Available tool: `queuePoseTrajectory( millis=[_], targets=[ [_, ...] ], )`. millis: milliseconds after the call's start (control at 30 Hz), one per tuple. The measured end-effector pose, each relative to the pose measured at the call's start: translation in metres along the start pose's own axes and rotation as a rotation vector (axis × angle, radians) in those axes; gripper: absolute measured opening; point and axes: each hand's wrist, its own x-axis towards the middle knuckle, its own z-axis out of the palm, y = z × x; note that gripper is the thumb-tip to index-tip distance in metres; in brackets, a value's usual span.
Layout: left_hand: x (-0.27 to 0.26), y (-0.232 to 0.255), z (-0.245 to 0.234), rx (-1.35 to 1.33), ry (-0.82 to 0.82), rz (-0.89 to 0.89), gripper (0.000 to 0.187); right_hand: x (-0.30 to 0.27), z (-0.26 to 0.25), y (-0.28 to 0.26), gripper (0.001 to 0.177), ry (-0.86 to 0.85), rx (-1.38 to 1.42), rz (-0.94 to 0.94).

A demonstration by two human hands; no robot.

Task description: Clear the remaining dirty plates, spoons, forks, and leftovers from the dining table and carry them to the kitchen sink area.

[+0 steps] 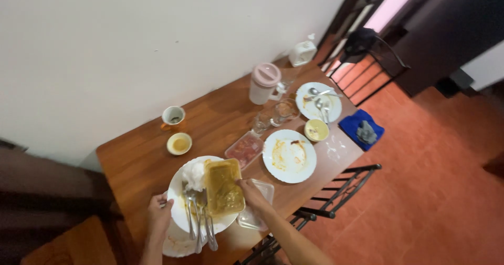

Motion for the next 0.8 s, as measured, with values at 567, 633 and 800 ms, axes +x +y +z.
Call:
queuePoseTrajectory(
  millis=[567,633,800],
  targets=[
    [-0.143,0.139,0.4,-0.138,-0.916,0.098,0.024,-0.19,-0.326,-0.036,0.055,0.365,0.623,-0.47],
    [-0.181,0.136,0.455,-0.149,-0.982,0.077,0.024,-0.212,-0.375,-0.017,0.054,0.395,0.696,-0.543],
    [-0.27,0.094,0.603,-0.019,-1.035,0.168,0.026,-0.294,-0.489,-0.006,0.055,0.551,0.68,-0.592]
  ],
)
